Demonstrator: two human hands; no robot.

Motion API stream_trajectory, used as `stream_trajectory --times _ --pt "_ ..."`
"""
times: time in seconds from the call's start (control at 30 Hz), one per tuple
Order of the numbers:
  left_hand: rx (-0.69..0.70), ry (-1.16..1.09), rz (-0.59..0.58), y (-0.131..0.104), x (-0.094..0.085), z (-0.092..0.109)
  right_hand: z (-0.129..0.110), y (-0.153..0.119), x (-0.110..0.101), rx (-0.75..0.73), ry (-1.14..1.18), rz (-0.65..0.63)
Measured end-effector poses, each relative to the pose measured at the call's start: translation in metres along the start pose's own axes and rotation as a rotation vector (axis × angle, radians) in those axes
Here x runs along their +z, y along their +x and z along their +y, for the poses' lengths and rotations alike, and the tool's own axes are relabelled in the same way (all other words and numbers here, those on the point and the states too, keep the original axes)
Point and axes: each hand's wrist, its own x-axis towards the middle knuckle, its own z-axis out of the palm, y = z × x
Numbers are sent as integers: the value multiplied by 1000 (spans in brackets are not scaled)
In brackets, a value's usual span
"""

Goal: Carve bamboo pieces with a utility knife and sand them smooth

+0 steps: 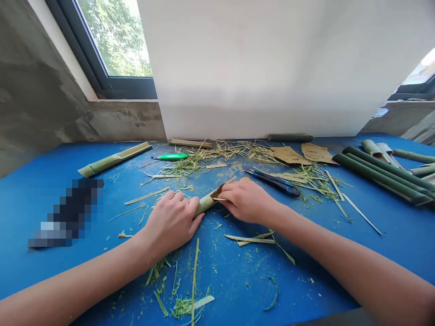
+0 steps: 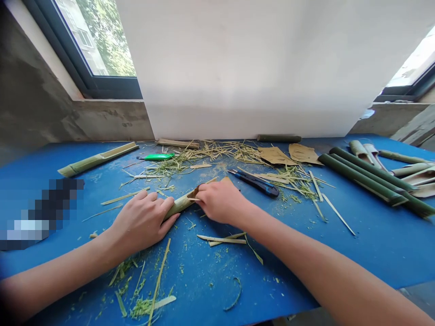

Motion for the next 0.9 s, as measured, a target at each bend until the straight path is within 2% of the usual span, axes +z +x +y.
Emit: stream_trajectory --times 0.07,0.2,0.33,0.37,0.47,0.53,0.67,0.77,0.83,0.9 --pt "3 -7 -6 0 -2 1 0 -1 0 -8 0 -7" --pt "1 -52 -51 1 -4 0 1 -2 0 157 -114 -54" --pt "3 -66 -46 1 -3 -3 -1 -3 -3 4 -57 -35" --pt "8 -75 -45 1 -2 -4 1 -3 -4 27 -65 -50" --pt "23 -108 -54 1 -2 -7 8 -4 -5 264 -152 -119" --pt "23 -115 -58 2 -1 -8 9 -5 -2 296 -177 -111" --pt "14 -127 -55 3 -2 -8 11 -6 1 171 -116 -48" --pt "3 -139 -65 3 -1 -10 26 -12 -6 230 -86 4" --pt "-3 -140 -70 3 -1 -11 37 -15 -11 329 -88 151" --pt "1 -135 -67 3 0 -10 41 -14 -10 358 -59 346"
